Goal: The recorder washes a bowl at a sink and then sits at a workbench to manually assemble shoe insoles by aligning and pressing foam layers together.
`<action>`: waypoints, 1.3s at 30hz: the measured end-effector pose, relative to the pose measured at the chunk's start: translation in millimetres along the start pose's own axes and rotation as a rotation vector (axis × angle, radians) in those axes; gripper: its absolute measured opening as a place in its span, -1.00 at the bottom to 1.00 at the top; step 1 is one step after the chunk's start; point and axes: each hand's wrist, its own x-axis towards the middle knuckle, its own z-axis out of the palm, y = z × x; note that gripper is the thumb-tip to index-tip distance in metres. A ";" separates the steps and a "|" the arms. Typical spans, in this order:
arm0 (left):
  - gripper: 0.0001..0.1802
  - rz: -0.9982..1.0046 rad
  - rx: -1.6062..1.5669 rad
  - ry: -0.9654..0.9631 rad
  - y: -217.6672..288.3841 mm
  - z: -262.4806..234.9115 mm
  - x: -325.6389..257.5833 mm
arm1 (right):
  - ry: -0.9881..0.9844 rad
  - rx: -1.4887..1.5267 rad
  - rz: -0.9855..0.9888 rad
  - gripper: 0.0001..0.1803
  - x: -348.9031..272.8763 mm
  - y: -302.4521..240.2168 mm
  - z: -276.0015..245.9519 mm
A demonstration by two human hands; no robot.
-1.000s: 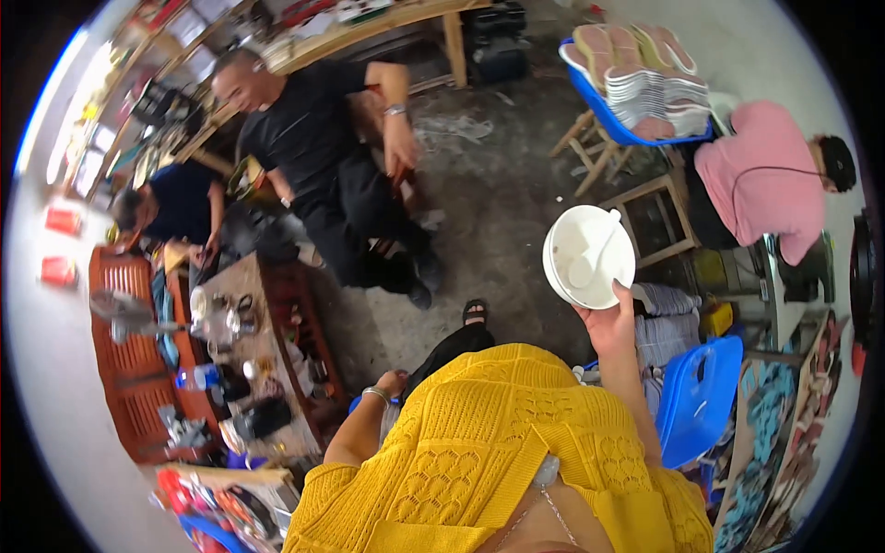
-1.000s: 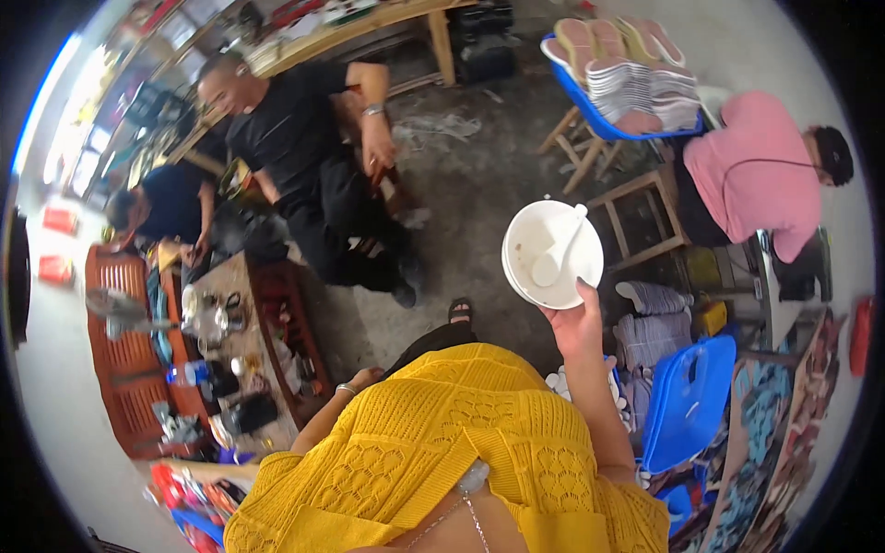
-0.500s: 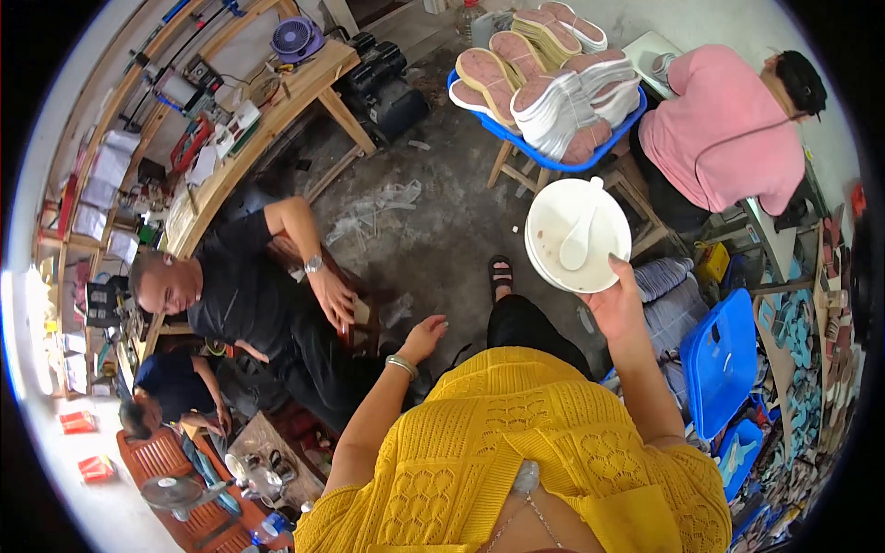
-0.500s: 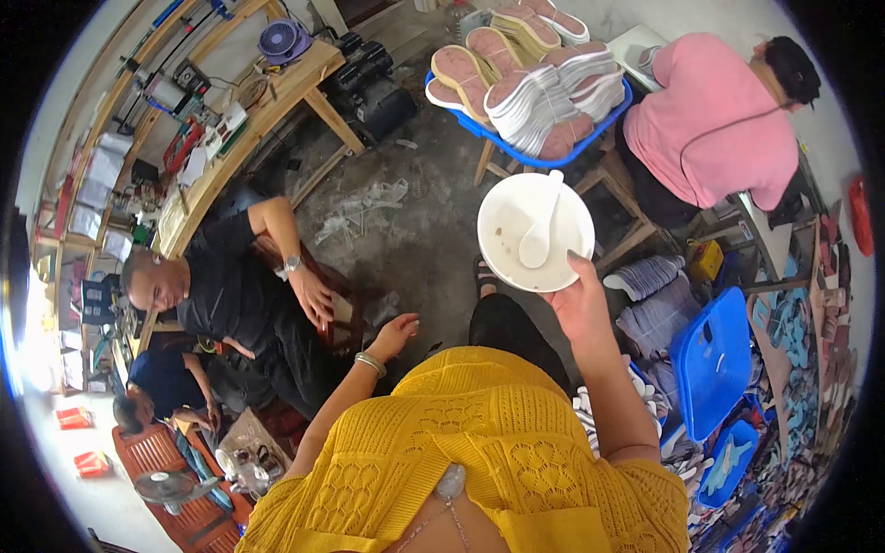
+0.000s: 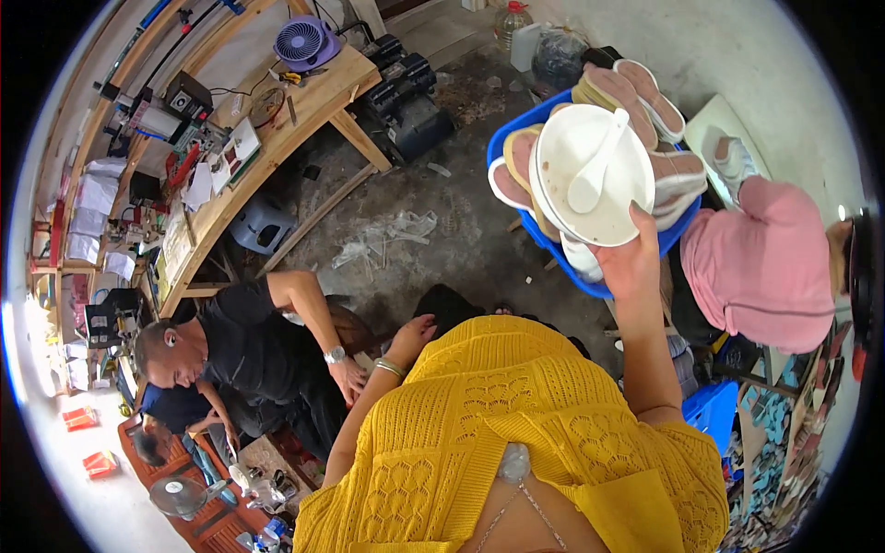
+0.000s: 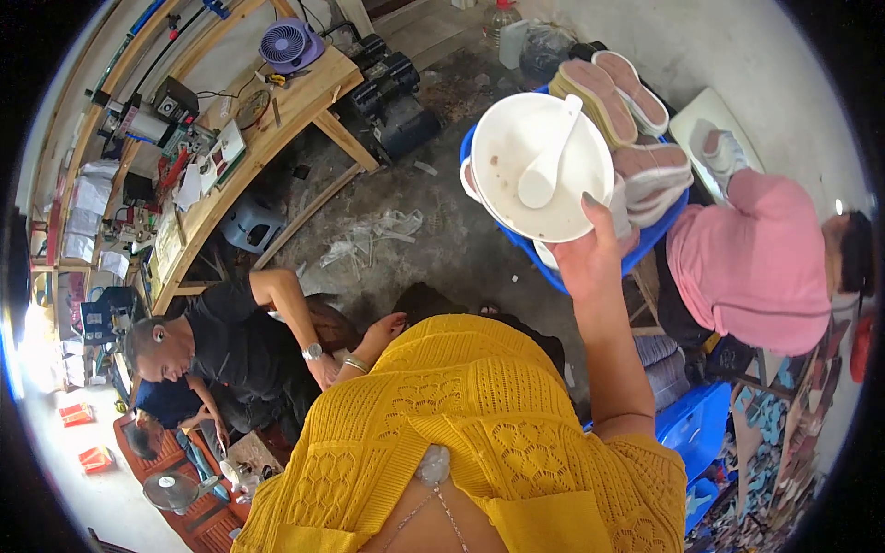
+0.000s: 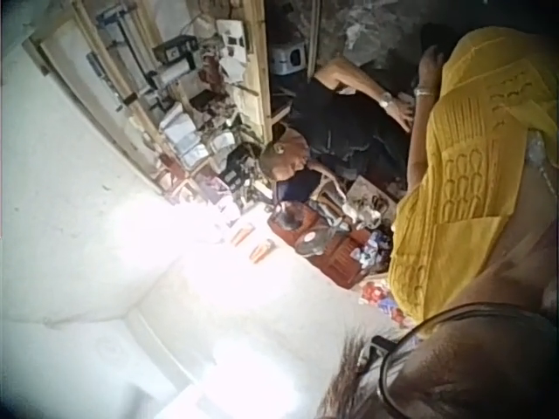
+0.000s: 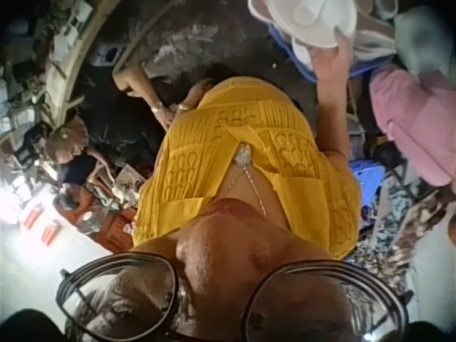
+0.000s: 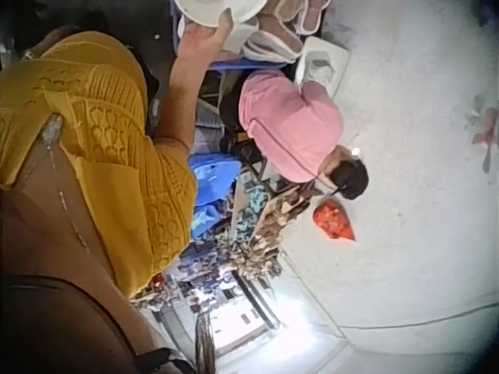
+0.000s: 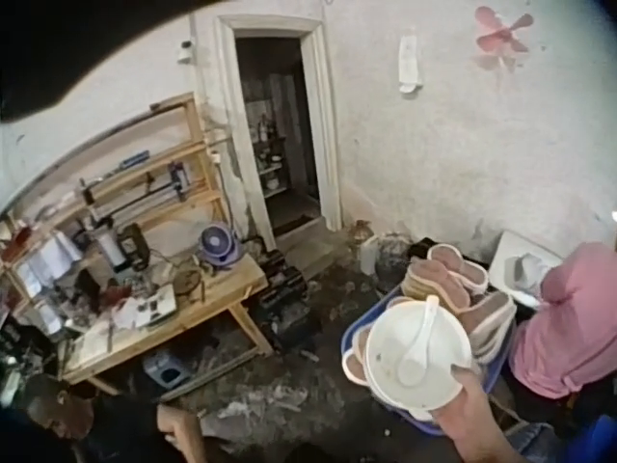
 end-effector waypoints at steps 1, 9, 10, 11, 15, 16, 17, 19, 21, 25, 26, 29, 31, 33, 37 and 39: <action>-0.59 0.003 -0.002 -0.006 -0.1 -14.8 16.9 | 0.005 -0.003 -0.003 -0.35 21.3 3.2 11.8; -0.60 0.186 0.247 -0.130 -3.5 -171.9 194.4 | 0.043 0.118 -0.104 -0.37 188.2 57.8 108.9; -0.59 0.135 0.158 -0.156 -2.5 -196.4 217.1 | 0.056 0.106 -0.109 -0.36 203.5 63.3 117.9; -0.59 0.082 0.074 -0.185 -0.8 -220.8 239.6 | 0.071 0.095 -0.116 -0.36 216.8 67.4 128.0; -0.64 -0.073 -0.201 -0.584 85.2 -302.7 319.7 | 0.283 0.074 -0.236 -0.42 256.1 72.6 160.8; -0.66 -0.088 -0.403 -0.724 81.8 -310.9 336.4 | 0.325 0.111 -0.262 -0.42 264.2 73.5 171.4; -0.66 -0.073 -0.372 -0.766 76.3 -314.4 357.7 | 0.358 0.122 -0.302 -0.42 272.0 72.8 181.1; -0.66 -0.040 -0.273 -0.888 74.6 -312.4 398.8 | 0.398 0.128 -0.304 -0.41 280.0 70.5 193.7; -0.66 -0.240 -0.266 -1.073 154.8 -327.4 416.7 | 0.455 0.189 -0.383 -0.43 288.9 70.6 183.5; -0.63 0.012 -0.208 -1.312 218.8 -328.9 477.6 | 0.543 0.284 -0.427 -0.45 302.3 64.4 176.3; -0.62 0.008 -0.168 -1.281 230.6 -325.7 488.2 | 0.533 0.313 -0.449 -0.45 306.7 66.5 163.2; -0.65 0.363 0.062 -0.901 247.3 -307.7 529.4 | 0.565 0.319 -0.473 -0.49 326.4 53.4 164.9; -0.69 0.407 0.100 -0.888 267.0 -314.6 540.3 | 0.564 0.295 -0.546 -0.48 341.4 54.1 157.0; -0.71 0.411 0.175 -0.997 292.8 -310.8 557.1 | 0.517 0.296 -0.569 -0.47 353.3 47.3 152.6; -0.83 0.029 0.131 -1.260 337.1 -294.7 563.4 | 0.591 0.322 -0.576 -0.47 364.4 38.2 146.0; -0.88 0.671 0.304 -1.313 350.4 -276.9 578.0 | 0.642 0.320 -0.597 -0.47 370.6 40.4 144.6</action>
